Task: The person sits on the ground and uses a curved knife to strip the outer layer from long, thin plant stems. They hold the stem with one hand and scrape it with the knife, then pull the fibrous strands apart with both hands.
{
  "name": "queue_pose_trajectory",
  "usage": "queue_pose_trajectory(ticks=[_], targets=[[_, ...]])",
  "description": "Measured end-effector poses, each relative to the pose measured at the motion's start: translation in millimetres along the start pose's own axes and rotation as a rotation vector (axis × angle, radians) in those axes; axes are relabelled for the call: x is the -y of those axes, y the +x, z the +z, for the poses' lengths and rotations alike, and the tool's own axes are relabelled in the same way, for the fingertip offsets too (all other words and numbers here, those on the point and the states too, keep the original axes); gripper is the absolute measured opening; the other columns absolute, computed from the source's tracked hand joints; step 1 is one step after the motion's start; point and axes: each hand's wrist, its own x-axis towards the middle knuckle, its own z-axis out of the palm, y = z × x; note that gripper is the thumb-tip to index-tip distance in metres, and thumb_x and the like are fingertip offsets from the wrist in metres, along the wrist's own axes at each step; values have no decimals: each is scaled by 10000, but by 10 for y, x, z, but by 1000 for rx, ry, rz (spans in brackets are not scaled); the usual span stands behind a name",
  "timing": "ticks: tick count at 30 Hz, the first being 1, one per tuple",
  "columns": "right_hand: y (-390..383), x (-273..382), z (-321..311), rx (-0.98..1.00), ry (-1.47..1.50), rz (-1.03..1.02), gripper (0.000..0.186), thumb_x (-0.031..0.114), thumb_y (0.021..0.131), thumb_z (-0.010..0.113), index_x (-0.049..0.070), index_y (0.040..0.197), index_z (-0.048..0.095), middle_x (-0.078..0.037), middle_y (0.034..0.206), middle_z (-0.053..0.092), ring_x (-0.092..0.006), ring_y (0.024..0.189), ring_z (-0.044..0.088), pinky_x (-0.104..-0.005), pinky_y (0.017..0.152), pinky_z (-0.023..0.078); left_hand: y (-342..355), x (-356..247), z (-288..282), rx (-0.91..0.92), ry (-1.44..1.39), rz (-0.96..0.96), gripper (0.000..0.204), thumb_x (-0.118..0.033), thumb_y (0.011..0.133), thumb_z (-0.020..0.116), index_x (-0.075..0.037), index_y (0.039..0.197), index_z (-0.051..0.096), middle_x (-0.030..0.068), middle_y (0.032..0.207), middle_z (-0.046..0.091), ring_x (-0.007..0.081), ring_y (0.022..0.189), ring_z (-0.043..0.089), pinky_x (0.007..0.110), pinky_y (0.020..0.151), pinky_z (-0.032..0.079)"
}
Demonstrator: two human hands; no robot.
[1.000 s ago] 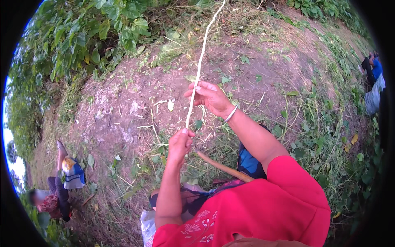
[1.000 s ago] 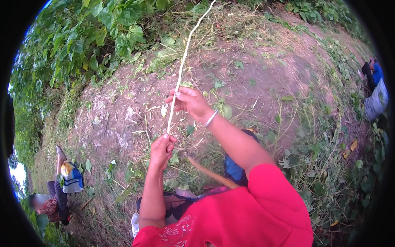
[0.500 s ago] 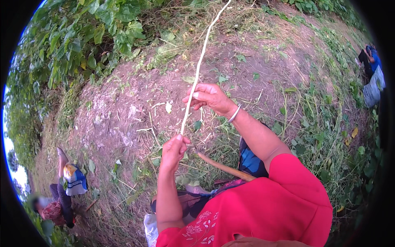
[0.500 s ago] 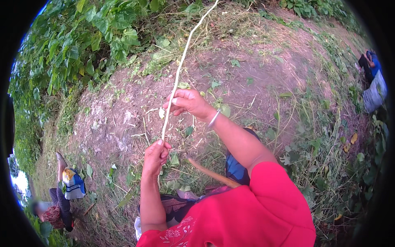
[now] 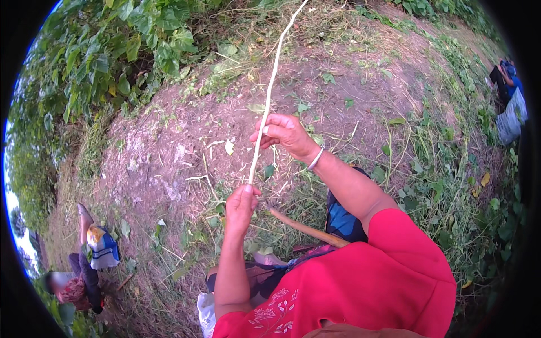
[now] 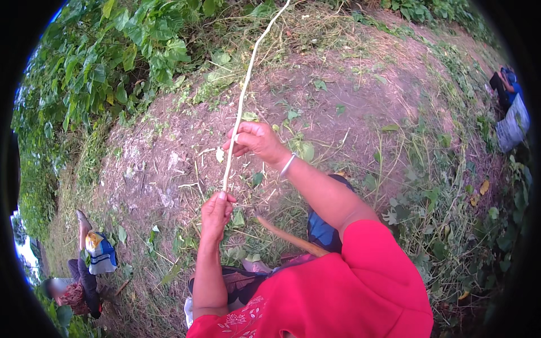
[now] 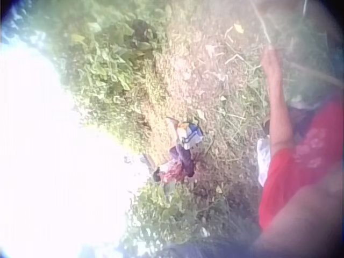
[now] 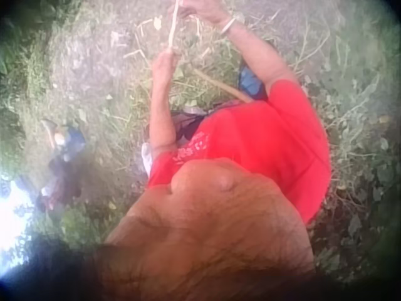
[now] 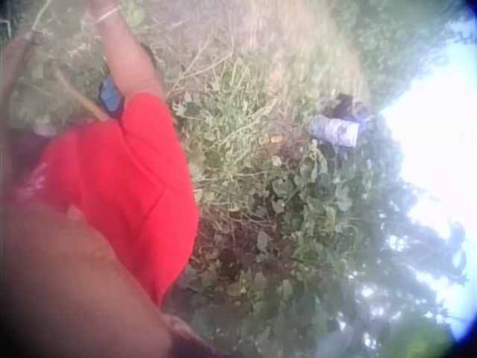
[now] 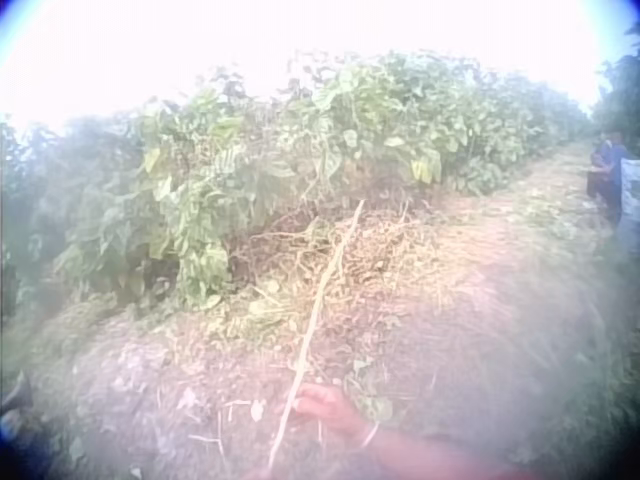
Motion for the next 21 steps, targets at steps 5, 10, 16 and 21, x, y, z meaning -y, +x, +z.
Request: queue_pose_trajectory(ticks=[5, 10, 16, 21], targets=[[-16, -157, 93, 223, 1, 173, 311, 248, 932, 510, 20, 1141, 545, -118, 1092, 621, -163, 964, 612, -296, 842, 499, 3, -106, 77, -74, -102, 23, 291, -271, 967, 430, -38, 878, 581, -50, 570, 390, 25, 484, 316, 189, 418, 221], [-287, -270, 584, 494, 72, 324, 411, 259, 935, 507, 24, 1272, 492, -91, 994, 622, -140, 839, 623, -306, 769, 514, -14, -202, 126, -222, -279, 45, 277, -286, 969, 420, -40, 951, 547, -35, 591, 396, 30, 484, 321, 186, 417, 247], [-322, -293, 444, 457, -28, 223, 363, 239, 937, 503, 14, 1221, 530, -46, 815, 620, -140, 761, 630, -281, 699, 519, 24, -198, 219, -151, 29, 128, 311, -266, 971, 368, -29, 1010, 565, 33, 731, 541, 91, 621, 489, 225, 548, 395], [-356, 56, 299, 12, -37, -54, 230, 244, 954, 465, 27, 997, 528, -25, 746, 581, -90, 618, 547, -239, 576, 474, -35, 13, 181, -67, 566, 215, 384, -305, 915, 488, -17, 1161, 549, 132, 1016, 610, 232, 948, 582, 352, 816, 450]])
